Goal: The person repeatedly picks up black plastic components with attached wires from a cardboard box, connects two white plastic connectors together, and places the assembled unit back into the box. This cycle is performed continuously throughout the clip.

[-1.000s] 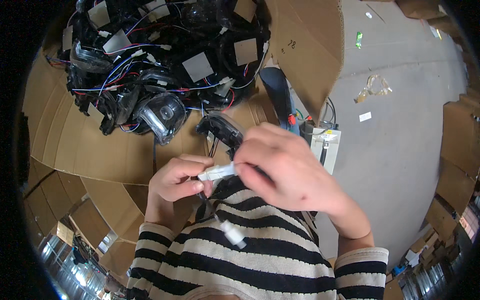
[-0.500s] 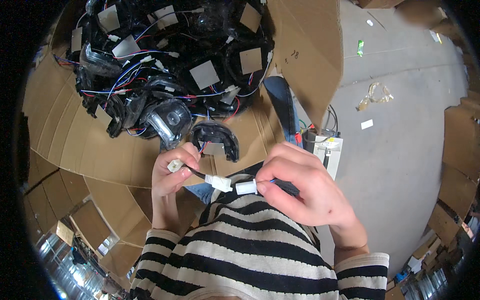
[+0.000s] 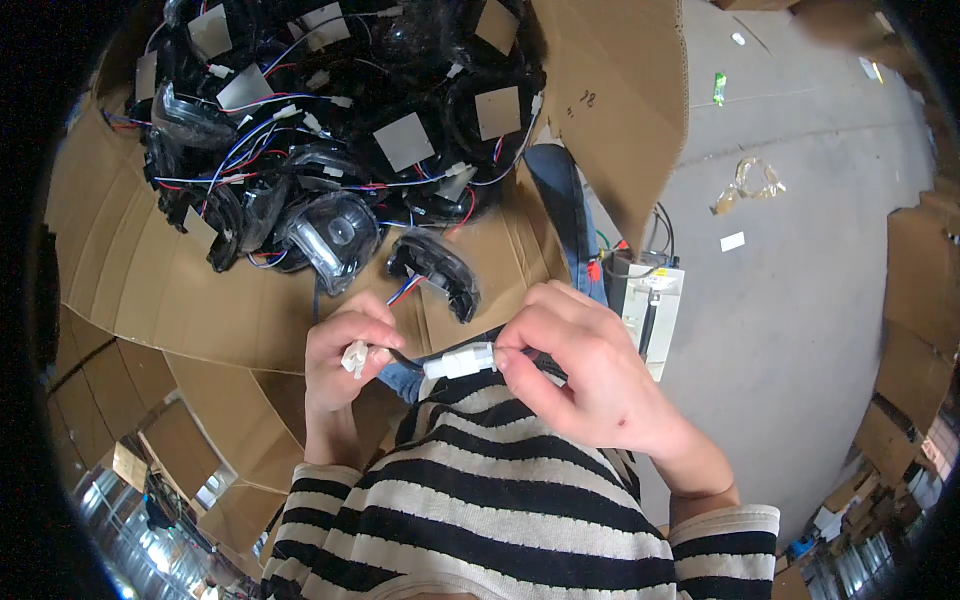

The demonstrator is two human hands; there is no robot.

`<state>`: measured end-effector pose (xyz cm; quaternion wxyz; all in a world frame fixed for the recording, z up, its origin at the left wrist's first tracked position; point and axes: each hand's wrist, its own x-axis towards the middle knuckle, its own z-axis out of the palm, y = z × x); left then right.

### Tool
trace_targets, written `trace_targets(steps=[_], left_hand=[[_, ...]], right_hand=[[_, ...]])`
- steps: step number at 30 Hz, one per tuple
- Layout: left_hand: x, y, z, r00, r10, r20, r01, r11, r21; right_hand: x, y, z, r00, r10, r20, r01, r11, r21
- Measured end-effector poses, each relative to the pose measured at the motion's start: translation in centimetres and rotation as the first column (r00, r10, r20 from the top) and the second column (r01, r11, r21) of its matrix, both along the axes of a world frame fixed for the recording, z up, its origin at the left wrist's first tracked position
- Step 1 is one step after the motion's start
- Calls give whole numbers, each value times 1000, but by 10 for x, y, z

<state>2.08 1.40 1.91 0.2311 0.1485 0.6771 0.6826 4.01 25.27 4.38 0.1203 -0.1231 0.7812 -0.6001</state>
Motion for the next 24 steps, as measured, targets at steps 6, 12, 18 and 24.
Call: trace_targets(steps=[6,12,18,24], left_hand=[[45,-38,19,871,425,-245,-439,899,0],[110,-193,143,56,917,-395,-784,285,551],[152,-365,105,177,-3,-984,-798,-586,-142],[152,-381,-94,209,864,-459,-892,-24,-451]], right_hand=[[1,11,6,998,6,65,1,994,-109],[3,13,0,996,47,79,-39,995,-89],[5,0,-8,990,143,13,-141,982,-128],[9,-6,-12,987,156,28,-151,981,-120]])
